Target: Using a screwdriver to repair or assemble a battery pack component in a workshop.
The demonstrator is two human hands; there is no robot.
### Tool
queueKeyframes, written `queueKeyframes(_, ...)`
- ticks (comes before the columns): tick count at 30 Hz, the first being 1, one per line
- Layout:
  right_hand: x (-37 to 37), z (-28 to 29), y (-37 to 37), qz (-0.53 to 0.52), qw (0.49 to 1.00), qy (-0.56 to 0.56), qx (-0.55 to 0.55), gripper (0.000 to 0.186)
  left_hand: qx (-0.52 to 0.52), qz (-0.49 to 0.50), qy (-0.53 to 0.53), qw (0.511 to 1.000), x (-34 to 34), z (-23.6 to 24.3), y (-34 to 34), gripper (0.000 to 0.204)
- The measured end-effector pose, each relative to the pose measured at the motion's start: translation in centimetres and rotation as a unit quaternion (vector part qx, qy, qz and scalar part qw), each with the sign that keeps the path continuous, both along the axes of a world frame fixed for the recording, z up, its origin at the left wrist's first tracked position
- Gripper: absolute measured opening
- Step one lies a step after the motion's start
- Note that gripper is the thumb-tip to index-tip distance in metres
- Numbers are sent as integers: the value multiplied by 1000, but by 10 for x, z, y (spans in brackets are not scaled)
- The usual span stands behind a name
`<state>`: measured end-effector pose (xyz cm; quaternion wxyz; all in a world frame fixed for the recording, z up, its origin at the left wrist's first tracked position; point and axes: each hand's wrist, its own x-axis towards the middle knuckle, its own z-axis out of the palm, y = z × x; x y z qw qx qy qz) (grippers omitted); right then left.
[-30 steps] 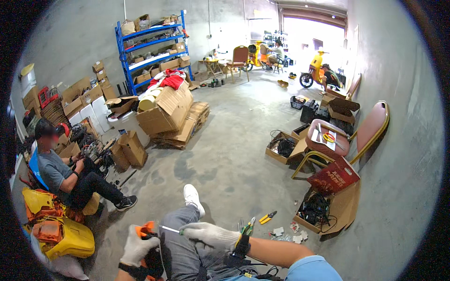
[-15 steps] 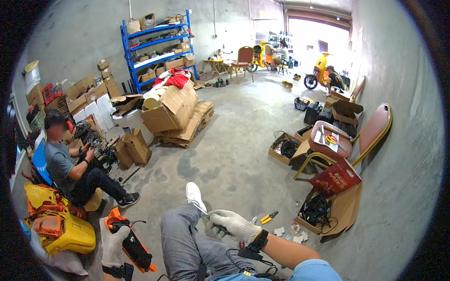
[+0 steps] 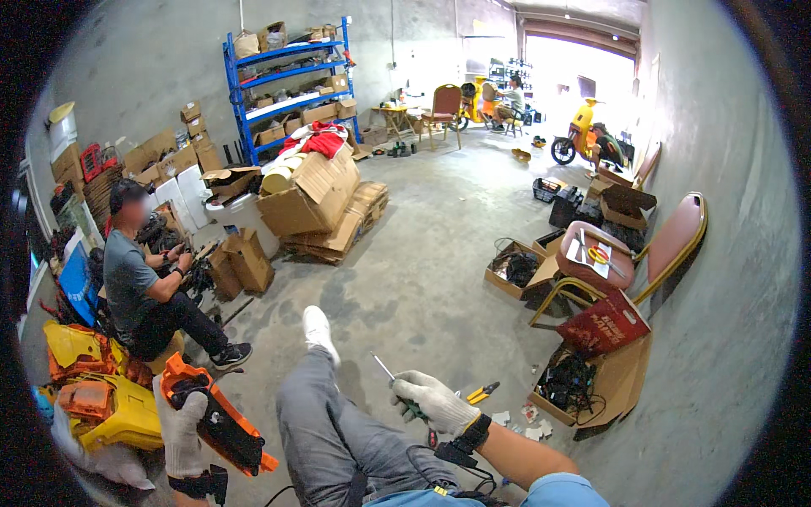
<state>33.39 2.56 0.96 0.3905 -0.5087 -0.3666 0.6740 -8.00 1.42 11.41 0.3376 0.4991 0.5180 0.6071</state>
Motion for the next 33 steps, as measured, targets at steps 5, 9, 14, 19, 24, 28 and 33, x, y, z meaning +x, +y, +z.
queueKeyframes(5,7,0,4,-19,1000,3,6,42,14,9,5,1000,5,2,2,59)
queueKeyframes(9,14,-3,13,-24,998,-47,16,41,6,13,-26,1000,4,-5,1,59)
queueKeyframes(14,15,-33,33,-54,998,-22,-7,30,-17,9,-85,996,3,-24,0,55)
queueKeyframes(19,46,-83,48,-108,970,-217,0,35,-54,-21,-98,993,-6,-53,7,54)
queueKeyframes(24,125,-178,45,-119,950,-287,-45,35,-142,-90,-182,969,-29,-105,14,30)
queueKeyframes(28,155,-281,26,-221,941,-214,-145,23,-284,26,-186,940,-33,-143,26,36)
queueKeyframes(33,163,-376,-5,-213,880,-394,-159,38,-369,-16,-271,889,-5,-146,49,40)
